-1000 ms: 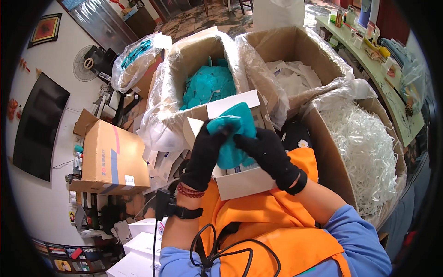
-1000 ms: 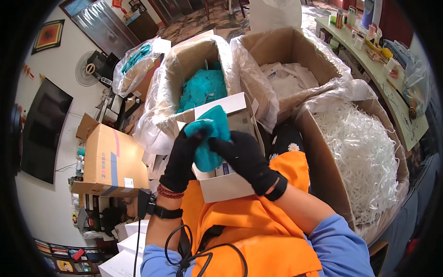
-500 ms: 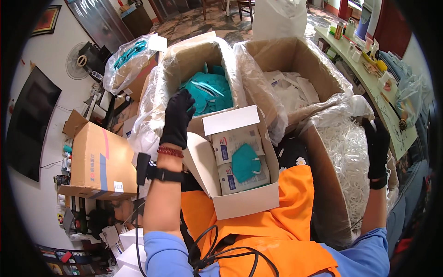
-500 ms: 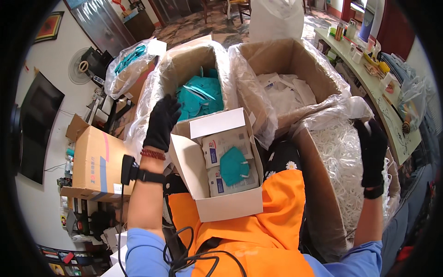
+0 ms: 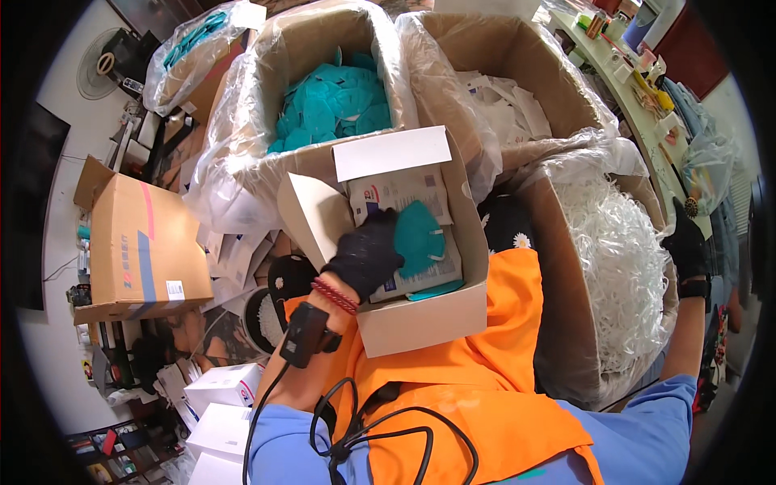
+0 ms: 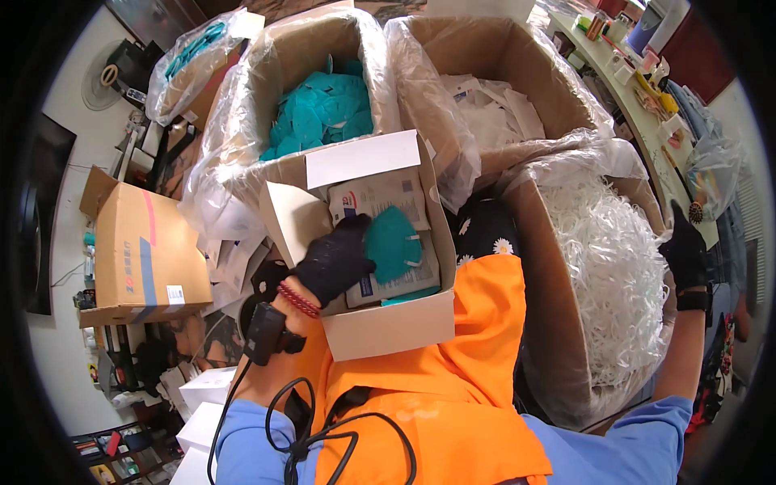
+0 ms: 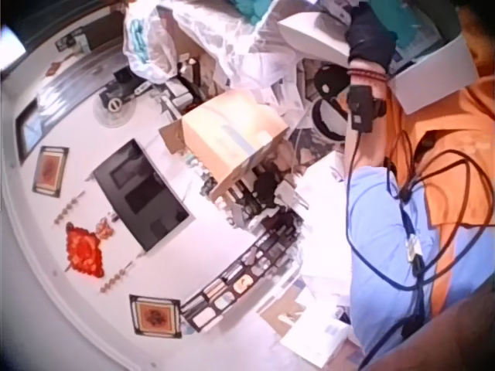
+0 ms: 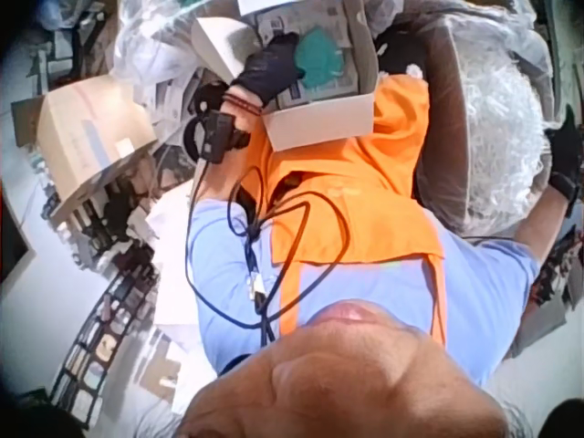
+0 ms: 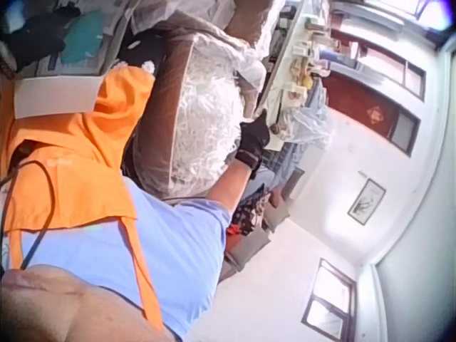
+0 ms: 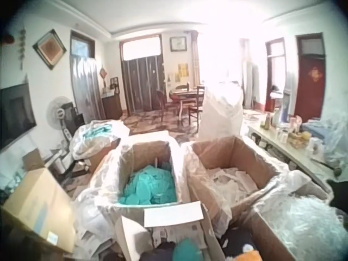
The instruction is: The recorder is placing turquoise medical face masks into white retail boxes.
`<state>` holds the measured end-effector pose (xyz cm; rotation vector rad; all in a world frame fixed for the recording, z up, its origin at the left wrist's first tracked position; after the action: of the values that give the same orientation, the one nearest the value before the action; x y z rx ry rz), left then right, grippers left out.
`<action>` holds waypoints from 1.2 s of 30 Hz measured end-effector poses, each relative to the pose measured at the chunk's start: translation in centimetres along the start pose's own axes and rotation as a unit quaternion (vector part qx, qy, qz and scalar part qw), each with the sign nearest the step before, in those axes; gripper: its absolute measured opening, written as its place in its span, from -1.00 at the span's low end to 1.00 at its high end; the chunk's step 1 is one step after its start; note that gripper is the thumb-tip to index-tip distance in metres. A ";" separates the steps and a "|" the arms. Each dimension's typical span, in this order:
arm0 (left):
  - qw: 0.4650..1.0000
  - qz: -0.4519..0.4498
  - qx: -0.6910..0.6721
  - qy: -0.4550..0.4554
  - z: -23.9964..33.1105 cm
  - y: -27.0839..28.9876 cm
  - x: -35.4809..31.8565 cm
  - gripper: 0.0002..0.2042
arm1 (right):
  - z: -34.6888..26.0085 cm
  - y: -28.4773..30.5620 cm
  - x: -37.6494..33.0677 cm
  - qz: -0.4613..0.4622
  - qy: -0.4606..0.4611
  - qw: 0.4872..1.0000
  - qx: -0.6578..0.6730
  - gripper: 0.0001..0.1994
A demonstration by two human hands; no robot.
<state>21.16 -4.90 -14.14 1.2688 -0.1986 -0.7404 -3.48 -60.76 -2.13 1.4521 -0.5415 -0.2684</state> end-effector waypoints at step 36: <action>0.946 0.194 -0.108 -0.236 9.8 -3.5 -9.0 -0.77 | -49.0 -4.5 -4.9 -0.318 0.449 0.709 0.441 -0.79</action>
<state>7.85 -7.65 -11.91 0.7918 -0.7190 -0.6891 17.59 -16.52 -8.84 2.4274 0.8003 0.2413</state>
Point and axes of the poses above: each hand's wrist, its own x-axis towards the middle knuckle, its own y-axis out of the back of the hand, z = x × y, the point moved 4 cm from there along x, towards the middle knuckle, and after that the axes turned 7 degrees about x, right-handed, at the moved point
